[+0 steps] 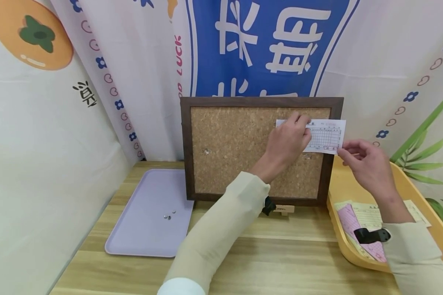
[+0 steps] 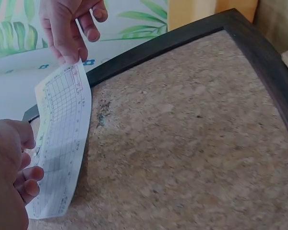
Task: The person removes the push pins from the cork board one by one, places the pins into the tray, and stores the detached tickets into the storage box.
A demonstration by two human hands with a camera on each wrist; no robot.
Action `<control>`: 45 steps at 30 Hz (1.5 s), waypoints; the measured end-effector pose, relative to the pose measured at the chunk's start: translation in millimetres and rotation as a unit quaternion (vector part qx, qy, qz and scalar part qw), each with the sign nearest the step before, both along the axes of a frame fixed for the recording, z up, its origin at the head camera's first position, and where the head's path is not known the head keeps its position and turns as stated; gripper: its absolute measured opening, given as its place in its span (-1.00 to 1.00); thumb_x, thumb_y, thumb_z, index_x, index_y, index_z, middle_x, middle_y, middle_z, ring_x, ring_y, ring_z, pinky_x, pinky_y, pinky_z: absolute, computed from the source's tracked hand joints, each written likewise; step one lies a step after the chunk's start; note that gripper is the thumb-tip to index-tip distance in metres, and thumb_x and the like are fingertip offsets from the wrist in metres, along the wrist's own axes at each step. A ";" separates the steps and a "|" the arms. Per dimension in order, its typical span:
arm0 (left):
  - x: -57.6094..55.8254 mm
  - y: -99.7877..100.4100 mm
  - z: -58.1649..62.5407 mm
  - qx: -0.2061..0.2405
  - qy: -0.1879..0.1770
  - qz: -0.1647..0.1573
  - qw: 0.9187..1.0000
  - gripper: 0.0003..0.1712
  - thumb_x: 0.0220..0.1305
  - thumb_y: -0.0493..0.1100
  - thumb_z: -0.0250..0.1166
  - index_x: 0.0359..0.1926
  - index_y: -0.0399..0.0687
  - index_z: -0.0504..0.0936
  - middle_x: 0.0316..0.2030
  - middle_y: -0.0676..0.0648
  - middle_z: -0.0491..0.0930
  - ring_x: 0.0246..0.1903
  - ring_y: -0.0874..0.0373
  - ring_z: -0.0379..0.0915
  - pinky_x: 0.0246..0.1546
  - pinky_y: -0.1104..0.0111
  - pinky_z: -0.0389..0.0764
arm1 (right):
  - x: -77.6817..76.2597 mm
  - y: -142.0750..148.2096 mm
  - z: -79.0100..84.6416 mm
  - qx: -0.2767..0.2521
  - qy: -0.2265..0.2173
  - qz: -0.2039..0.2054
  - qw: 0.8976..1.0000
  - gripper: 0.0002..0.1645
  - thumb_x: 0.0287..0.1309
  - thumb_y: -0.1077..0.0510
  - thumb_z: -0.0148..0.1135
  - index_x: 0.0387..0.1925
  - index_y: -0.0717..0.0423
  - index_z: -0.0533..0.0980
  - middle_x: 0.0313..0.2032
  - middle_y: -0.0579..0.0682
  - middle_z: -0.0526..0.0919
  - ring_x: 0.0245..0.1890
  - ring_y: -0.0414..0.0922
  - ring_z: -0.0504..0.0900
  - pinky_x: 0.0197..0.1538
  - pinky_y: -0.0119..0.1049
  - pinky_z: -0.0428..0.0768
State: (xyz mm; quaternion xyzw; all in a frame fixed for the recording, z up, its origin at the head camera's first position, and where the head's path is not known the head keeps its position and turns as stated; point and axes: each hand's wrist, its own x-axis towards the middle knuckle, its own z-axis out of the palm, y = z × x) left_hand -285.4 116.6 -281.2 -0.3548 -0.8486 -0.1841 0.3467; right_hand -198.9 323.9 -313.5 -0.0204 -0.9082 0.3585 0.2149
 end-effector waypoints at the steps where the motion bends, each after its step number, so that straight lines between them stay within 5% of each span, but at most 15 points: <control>1: -0.9 1.3 1.2 0.000 0.000 0.002 1.000 -0.71 0.45 -0.19 0.15 0.08 -0.05 0.68 -0.13 0.02 0.60 -0.59 0.31 0.32 -0.66 0.54 0.30 | 0.4 -0.3 -0.1 -0.001 0.002 0.002 1.000 -0.51 0.47 -0.08 0.18 0.11 0.26 0.55 -0.09 0.20 0.64 -0.40 -0.35 0.58 -0.37 -0.53 0.50; 17: -9.7 10.0 9.9 -0.066 -0.016 0.029 0.997 -0.70 0.53 -0.14 0.09 0.12 -0.05 0.65 -0.04 -0.01 0.59 -0.51 0.33 0.46 -0.58 0.54 0.44 | 8.5 -5.0 -2.3 -0.021 0.055 0.002 0.998 -0.62 0.43 -0.02 0.23 0.02 0.20 0.59 -0.20 0.02 0.61 -0.43 -0.34 0.58 -0.39 -0.53 0.49; 30: -9.1 16.1 14.2 -0.074 -0.027 0.063 0.995 -0.71 0.51 -0.08 0.13 0.08 -0.06 0.66 -0.12 0.00 0.62 -0.52 0.31 0.48 -0.59 0.52 0.45 | 9.3 -4.1 -6.8 -0.031 0.061 0.008 0.998 -0.66 0.41 0.04 0.28 0.02 0.22 0.62 -0.27 -0.22 0.61 -0.45 -0.37 0.58 -0.40 -0.52 0.46; 45: -14.0 15.6 15.9 -0.063 -0.027 0.058 0.996 -0.70 0.51 -0.06 0.14 0.08 -0.03 0.67 -0.17 0.04 0.62 -0.54 0.29 0.46 -0.59 0.50 0.43 | 10.6 -6.6 -8.0 -0.044 0.076 0.024 0.996 -0.68 0.40 0.07 0.29 -0.01 0.24 0.61 -0.28 -0.27 0.61 -0.43 -0.32 0.62 -0.40 -0.52 0.48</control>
